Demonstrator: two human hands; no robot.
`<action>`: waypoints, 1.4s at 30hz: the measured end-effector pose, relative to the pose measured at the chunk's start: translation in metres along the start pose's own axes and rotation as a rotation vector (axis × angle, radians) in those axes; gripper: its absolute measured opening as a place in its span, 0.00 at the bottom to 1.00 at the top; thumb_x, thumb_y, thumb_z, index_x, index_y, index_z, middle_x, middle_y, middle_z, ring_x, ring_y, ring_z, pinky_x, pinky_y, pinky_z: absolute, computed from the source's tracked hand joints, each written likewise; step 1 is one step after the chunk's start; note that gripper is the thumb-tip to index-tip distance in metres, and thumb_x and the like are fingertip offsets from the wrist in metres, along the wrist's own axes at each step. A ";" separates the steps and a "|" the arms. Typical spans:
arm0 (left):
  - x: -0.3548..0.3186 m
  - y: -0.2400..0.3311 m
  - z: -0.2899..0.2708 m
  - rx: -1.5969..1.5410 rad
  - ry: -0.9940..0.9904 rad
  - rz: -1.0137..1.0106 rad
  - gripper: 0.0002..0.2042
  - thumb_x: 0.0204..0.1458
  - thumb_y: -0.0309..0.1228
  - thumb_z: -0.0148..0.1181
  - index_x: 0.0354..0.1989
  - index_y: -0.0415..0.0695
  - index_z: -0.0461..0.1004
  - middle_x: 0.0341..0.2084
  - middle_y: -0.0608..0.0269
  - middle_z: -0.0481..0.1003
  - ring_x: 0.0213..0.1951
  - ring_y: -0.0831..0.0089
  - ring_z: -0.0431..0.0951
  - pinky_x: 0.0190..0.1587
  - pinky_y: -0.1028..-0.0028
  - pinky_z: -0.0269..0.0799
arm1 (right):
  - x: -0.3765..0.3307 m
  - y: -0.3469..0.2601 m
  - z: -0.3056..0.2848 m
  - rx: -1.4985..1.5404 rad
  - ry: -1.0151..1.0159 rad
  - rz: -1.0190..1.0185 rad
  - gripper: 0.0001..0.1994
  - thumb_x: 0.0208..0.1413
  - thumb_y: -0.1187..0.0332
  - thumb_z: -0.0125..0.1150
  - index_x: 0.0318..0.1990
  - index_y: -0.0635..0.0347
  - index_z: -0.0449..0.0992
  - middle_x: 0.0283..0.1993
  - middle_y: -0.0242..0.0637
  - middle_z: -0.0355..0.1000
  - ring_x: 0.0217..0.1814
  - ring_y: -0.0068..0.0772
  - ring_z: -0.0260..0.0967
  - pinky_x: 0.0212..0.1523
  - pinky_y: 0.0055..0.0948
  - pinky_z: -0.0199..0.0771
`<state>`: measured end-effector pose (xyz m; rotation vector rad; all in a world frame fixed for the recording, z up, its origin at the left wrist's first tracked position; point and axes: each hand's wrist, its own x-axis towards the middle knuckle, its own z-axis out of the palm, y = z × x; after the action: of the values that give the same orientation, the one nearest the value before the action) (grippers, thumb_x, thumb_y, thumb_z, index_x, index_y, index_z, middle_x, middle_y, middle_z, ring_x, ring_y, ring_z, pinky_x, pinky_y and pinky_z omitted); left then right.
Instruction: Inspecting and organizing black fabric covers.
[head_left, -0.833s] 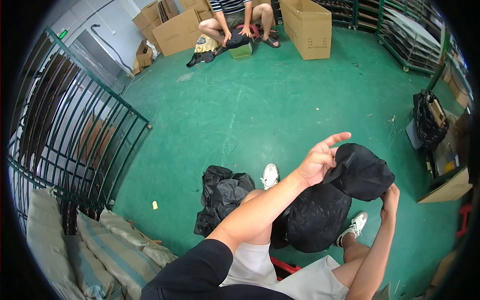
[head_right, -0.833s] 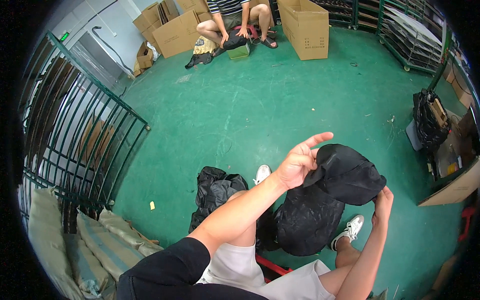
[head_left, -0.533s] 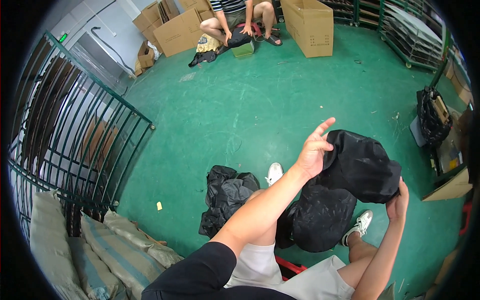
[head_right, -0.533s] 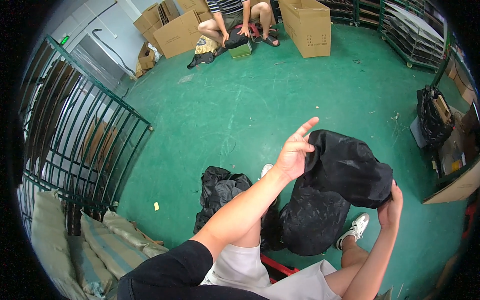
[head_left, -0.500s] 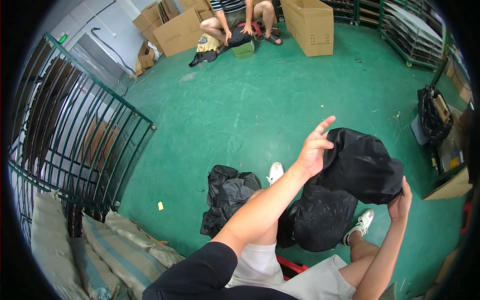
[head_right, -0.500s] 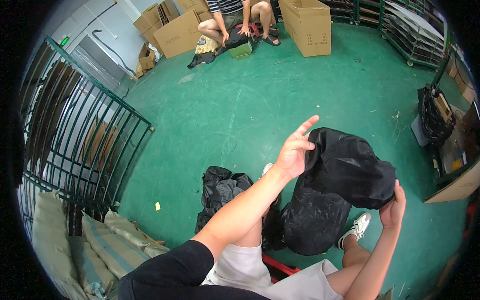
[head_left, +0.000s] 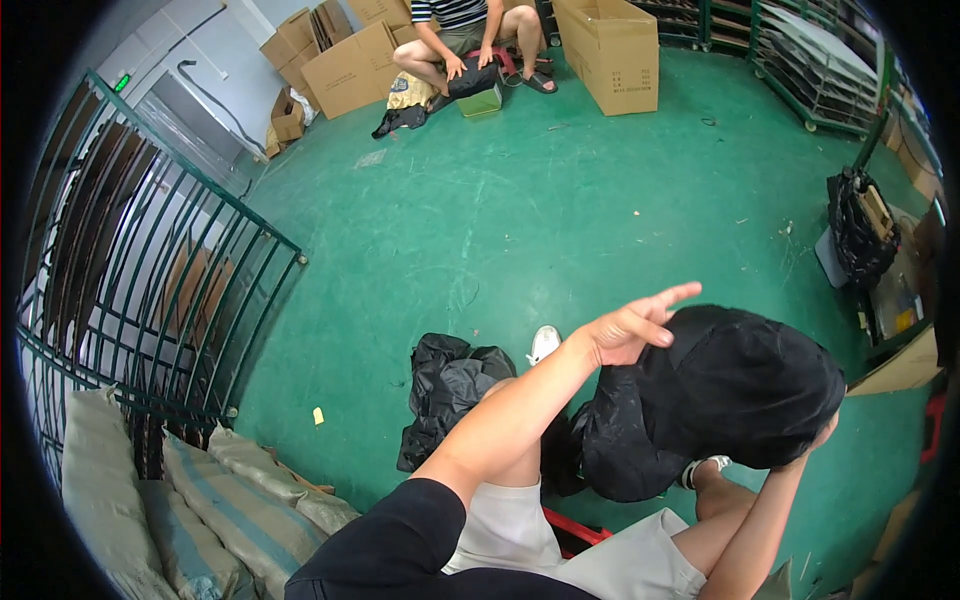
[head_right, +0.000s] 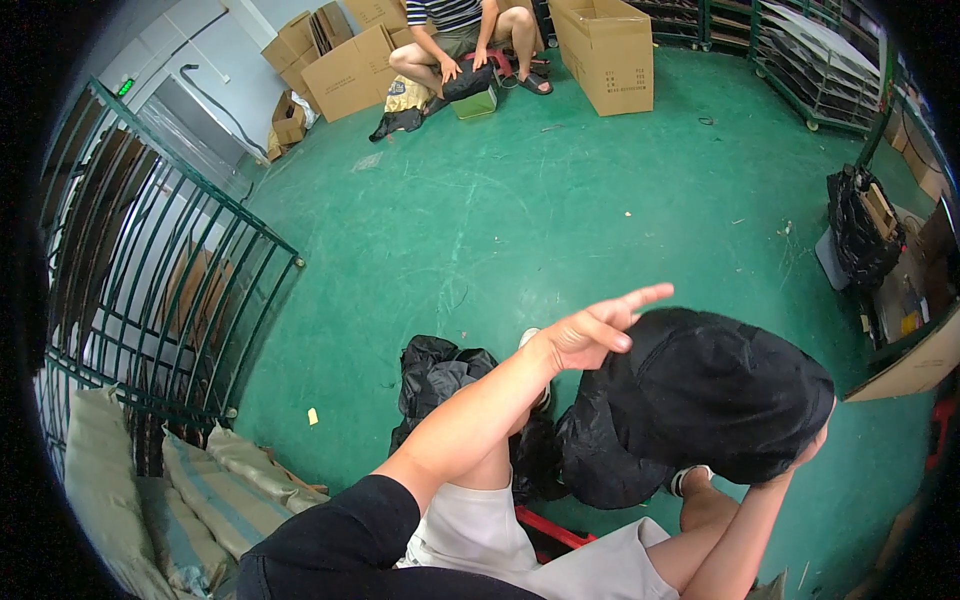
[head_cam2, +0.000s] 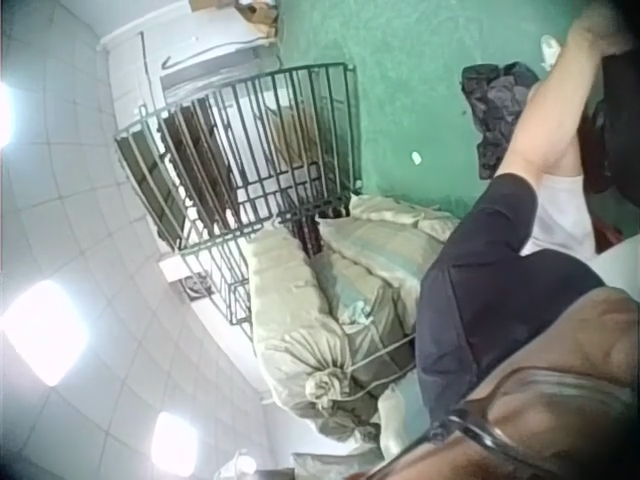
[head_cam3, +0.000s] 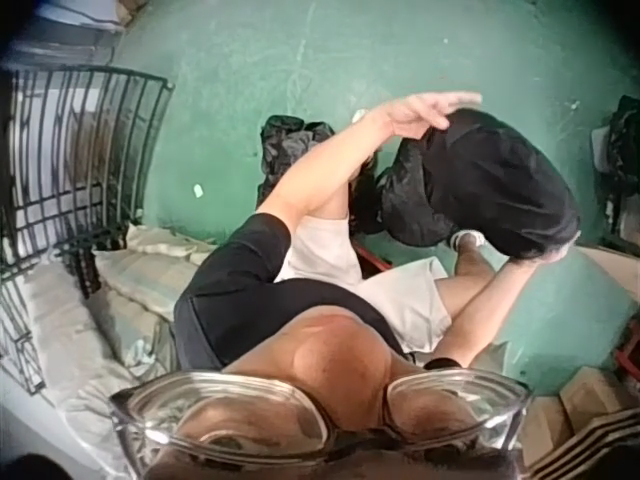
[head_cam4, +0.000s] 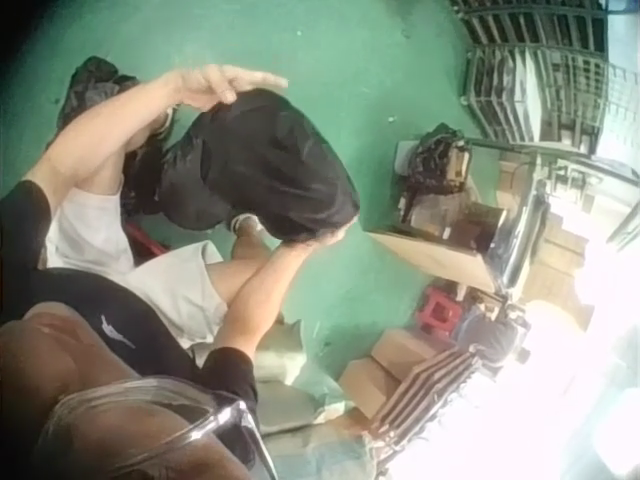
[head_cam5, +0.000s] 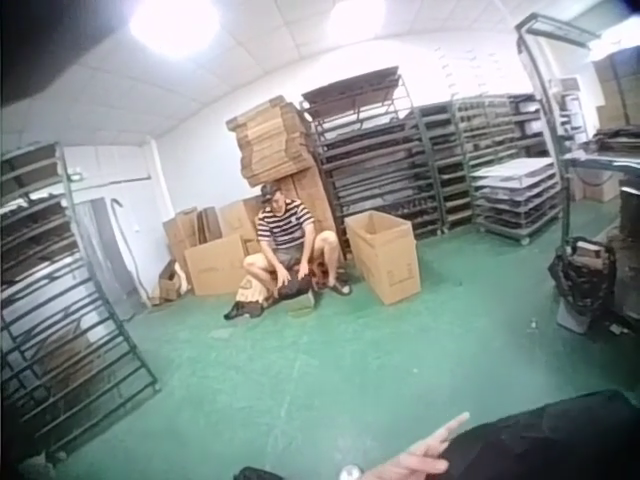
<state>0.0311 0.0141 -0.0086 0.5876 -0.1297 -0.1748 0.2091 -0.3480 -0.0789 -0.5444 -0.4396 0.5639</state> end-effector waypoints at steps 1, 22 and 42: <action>0.003 -0.004 0.000 0.117 0.093 -0.121 0.43 0.47 0.21 0.63 0.72 0.46 0.45 0.56 0.51 0.69 0.58 0.62 0.71 0.61 0.60 0.66 | 0.000 -0.001 0.000 -0.114 0.121 -0.107 0.26 0.69 0.52 0.40 0.60 0.66 0.68 0.63 0.46 0.67 0.64 0.45 0.64 0.68 0.44 0.59; 0.024 -0.045 0.006 -0.172 0.414 -0.061 0.23 0.39 0.24 0.49 0.47 0.29 0.73 0.42 0.47 0.79 0.44 0.56 0.79 0.52 0.61 0.74 | 0.046 0.022 0.073 0.007 0.446 0.509 0.30 0.65 0.45 0.45 0.55 0.67 0.71 0.57 0.47 0.72 0.56 0.49 0.71 0.59 0.49 0.70; 0.029 -0.002 -0.008 -0.276 0.404 -0.051 0.25 0.61 0.38 0.41 0.54 0.25 0.66 0.52 0.39 0.72 0.52 0.48 0.75 0.59 0.56 0.69 | 0.049 0.045 0.096 -0.008 0.350 0.277 0.11 0.65 0.64 0.53 0.48 0.60 0.72 0.46 0.37 0.77 0.45 0.32 0.76 0.48 0.33 0.77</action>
<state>0.0607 0.0107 -0.0140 0.3412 0.2978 -0.1179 0.1790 -0.2522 -0.0193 -0.7023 -0.0324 0.7159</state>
